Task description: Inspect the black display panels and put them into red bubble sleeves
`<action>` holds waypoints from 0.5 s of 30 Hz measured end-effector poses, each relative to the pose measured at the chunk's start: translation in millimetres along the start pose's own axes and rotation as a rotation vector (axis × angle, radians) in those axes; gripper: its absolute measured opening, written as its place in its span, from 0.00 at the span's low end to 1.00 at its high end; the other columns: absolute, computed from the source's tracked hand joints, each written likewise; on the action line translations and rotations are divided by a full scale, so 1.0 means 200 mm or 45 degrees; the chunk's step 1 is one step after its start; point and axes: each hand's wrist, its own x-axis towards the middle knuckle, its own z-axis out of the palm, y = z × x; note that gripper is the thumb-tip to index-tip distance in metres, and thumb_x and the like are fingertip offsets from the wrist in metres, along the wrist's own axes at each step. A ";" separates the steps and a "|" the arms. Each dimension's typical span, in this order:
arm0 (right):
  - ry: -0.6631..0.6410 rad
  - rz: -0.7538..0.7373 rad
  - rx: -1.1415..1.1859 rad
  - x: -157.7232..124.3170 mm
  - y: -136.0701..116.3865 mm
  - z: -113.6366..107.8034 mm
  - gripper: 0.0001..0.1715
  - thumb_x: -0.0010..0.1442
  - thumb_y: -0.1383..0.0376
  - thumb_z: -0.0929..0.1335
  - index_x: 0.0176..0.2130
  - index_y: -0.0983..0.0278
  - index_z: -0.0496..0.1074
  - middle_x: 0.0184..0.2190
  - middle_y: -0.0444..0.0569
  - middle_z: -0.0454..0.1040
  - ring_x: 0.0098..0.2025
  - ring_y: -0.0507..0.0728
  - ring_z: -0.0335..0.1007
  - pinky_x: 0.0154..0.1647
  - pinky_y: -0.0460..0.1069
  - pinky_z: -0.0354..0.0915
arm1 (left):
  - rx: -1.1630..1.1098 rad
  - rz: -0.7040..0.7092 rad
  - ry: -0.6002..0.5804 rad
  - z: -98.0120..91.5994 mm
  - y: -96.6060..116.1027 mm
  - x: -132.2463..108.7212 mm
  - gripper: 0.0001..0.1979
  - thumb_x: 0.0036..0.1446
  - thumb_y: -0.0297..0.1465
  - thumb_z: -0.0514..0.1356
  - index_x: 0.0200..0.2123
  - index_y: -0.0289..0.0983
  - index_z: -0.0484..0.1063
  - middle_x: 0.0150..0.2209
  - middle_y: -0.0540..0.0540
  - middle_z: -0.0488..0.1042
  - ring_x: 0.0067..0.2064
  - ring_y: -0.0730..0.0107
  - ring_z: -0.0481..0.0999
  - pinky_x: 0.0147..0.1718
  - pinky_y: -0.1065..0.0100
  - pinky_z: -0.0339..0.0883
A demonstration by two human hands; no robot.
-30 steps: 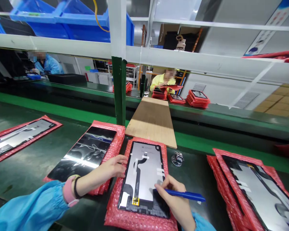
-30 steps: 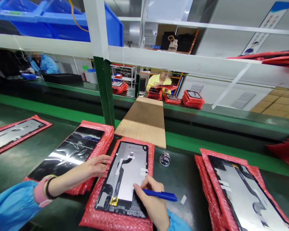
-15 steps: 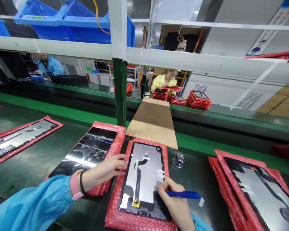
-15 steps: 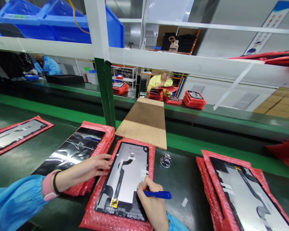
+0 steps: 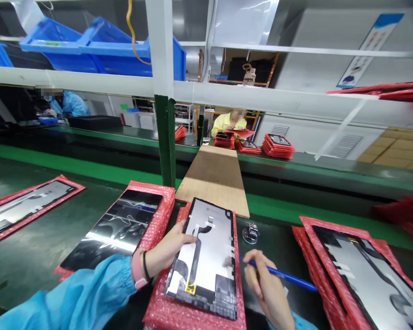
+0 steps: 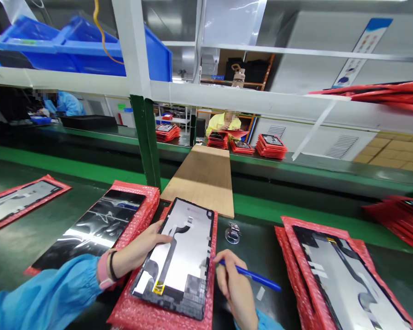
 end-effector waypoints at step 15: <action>0.124 -0.081 0.141 0.04 -0.37 -0.02 0.23 0.55 0.52 0.72 0.45 0.63 0.74 0.36 0.56 0.82 0.24 0.54 0.77 0.24 0.45 0.71 | 0.408 0.943 0.206 0.02 0.15 -0.12 0.13 0.58 0.32 0.60 0.47 0.40 0.69 0.38 0.50 0.80 0.38 0.70 0.80 0.39 0.72 0.72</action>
